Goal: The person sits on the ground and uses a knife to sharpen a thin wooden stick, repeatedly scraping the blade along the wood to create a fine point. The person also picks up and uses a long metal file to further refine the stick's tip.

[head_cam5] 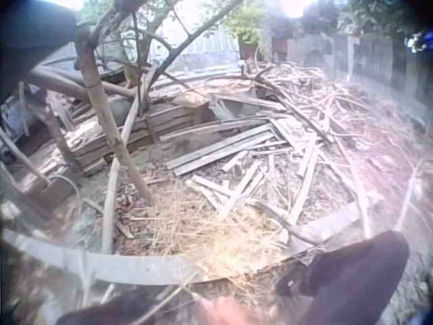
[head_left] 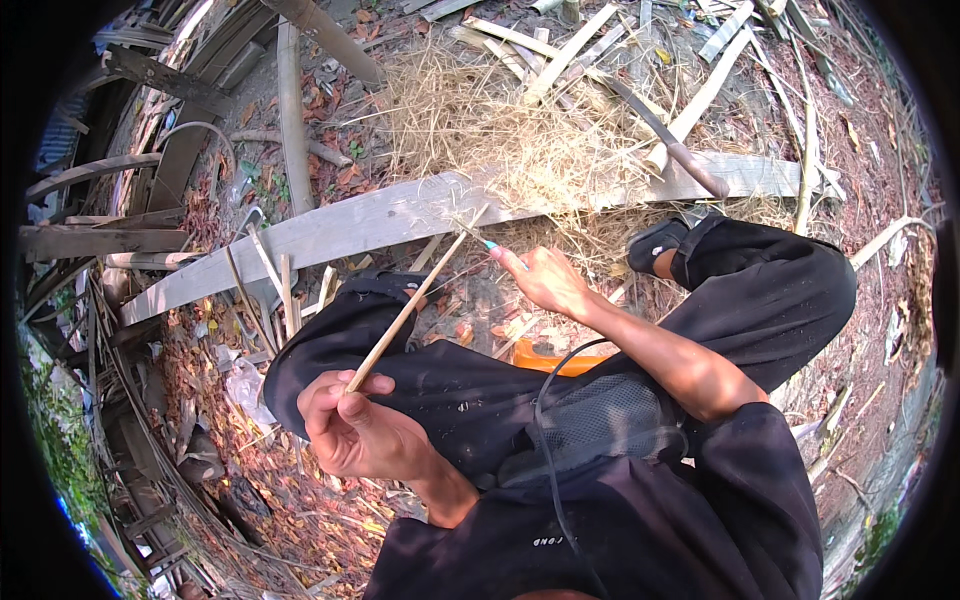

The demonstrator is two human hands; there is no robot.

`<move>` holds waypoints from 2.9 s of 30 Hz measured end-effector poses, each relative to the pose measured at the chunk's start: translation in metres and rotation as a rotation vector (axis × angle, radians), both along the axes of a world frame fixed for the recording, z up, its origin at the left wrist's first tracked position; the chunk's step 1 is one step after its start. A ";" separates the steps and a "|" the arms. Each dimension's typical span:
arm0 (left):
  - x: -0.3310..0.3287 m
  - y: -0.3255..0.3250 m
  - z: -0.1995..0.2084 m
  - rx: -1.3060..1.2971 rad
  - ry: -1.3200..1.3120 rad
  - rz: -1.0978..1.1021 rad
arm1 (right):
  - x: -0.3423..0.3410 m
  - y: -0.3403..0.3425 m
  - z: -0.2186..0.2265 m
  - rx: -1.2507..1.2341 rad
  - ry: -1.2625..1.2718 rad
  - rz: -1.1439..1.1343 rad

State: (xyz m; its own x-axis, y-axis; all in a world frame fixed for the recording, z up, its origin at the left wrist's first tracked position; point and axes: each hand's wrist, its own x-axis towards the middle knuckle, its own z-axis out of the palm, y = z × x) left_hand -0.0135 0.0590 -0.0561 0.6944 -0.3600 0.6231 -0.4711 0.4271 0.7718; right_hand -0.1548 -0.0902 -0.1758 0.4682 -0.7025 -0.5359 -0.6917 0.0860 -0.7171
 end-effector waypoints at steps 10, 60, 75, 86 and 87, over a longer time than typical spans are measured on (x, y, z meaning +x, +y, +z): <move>0.001 0.000 -0.002 0.046 0.050 0.167 | 0.009 -0.007 -0.023 -0.065 -0.065 -0.013; 0.009 0.006 -0.002 0.069 0.067 0.242 | 0.021 -0.015 -0.028 -0.125 -0.194 0.063; 0.019 0.016 -0.009 0.055 0.045 0.093 | 0.018 -0.009 -0.061 -0.068 -0.033 -0.040; 0.024 0.014 -0.005 0.180 0.051 0.254 | 0.018 -0.009 -0.001 -0.251 -0.236 0.122; 0.024 0.015 -0.004 0.192 0.031 0.232 | 0.018 -0.006 0.000 -0.296 -0.220 0.163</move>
State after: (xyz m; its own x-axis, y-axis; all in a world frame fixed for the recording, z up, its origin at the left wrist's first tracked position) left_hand 0.0110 0.0739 -0.0596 0.7892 -0.2988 0.5366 -0.5142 0.1562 0.8433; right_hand -0.1368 -0.0959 -0.1756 0.6671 -0.7187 -0.1960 -0.5064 -0.2445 -0.8269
